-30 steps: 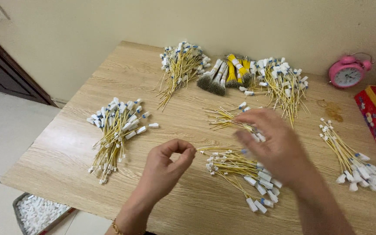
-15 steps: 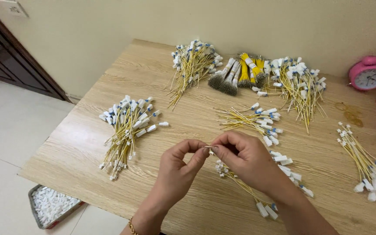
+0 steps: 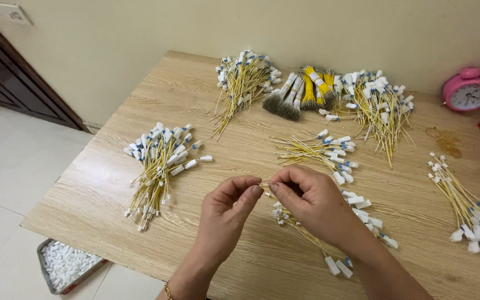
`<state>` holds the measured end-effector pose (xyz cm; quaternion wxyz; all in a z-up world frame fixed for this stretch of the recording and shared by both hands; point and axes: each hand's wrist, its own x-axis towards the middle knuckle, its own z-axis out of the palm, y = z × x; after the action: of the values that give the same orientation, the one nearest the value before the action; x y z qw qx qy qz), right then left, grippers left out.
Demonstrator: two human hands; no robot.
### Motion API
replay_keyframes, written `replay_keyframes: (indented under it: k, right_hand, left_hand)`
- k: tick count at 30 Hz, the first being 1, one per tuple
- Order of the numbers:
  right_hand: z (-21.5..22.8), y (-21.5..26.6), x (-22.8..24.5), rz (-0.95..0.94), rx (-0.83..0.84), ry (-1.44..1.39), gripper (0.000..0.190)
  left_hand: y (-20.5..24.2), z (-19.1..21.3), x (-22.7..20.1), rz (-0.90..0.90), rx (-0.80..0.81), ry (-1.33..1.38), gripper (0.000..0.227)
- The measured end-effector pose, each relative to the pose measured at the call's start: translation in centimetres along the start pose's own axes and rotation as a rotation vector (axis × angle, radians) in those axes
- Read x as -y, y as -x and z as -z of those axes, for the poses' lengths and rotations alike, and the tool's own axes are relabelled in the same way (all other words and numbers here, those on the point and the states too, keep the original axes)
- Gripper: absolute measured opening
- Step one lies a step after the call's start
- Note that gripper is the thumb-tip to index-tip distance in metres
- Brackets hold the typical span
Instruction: Assemble small white plastic connectors onto the ends of thin yellow and white wires.
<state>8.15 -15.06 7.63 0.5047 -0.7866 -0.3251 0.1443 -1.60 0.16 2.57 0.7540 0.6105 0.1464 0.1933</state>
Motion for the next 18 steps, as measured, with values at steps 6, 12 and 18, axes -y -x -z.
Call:
replay_keyframes:
  k: [6, 12, 18]
  right_hand:
    - [0.0, 0.1, 0.5, -0.004, 0.017, 0.090, 0.011]
    - [-0.3, 0.4, 0.5, -0.015, 0.047, -0.046, 0.009]
    - [-1.0, -0.4, -0.6, 0.138, 0.021, 0.040, 0.005]
  left_hand:
    - [-0.1, 0.3, 0.9, -0.078, 0.006, -0.035, 0.010]
    - [0.1, 0.8, 0.9, -0.129, 0.014, -0.096, 0.008]
    - [-1.2, 3.5, -1.8, 0.049, 0.164, -0.247, 0.026]
